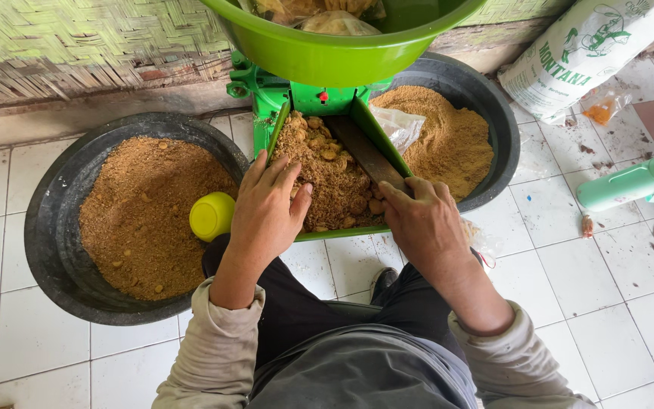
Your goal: The person operates a green grain mill, using a wooden stick to push whole grains into the hopper while ground meal collects in a large black basin below. The person repeatedly guides the material through the machine and occasionally adjusts the flow with their hands.
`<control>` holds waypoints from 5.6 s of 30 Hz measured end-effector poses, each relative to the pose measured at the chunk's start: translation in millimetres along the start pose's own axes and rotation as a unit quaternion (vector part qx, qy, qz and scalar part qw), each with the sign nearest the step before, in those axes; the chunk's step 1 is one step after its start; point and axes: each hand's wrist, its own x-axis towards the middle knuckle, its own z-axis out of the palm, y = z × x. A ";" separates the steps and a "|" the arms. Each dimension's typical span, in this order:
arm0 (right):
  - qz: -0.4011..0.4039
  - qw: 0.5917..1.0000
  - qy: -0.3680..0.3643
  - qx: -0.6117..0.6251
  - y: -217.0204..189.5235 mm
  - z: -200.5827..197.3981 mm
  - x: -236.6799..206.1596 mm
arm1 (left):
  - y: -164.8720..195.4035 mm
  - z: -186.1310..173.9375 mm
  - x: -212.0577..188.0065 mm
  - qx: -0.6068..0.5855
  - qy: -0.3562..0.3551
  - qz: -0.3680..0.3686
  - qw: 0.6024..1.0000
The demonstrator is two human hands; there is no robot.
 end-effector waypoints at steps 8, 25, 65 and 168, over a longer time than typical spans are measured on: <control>0.021 0.998 -0.049 -0.025 3.2 20.7 19.0 | 1.1 -0.2 1.4 0.000 -0.001 0.004 1.000; 0.028 0.998 -0.056 -0.018 -2.0 10.0 12.3 | -0.7 0.9 0.9 0.010 -0.006 0.002 1.000; -0.024 0.996 -0.048 -0.078 -16.9 -105.1 -9.6 | 0.0 2.3 0.8 0.009 0.002 0.013 1.000; 0.013 0.999 0.034 -0.038 -19.3 -95.2 -19.1 | 0.2 1.1 1.3 0.007 -0.002 0.012 1.000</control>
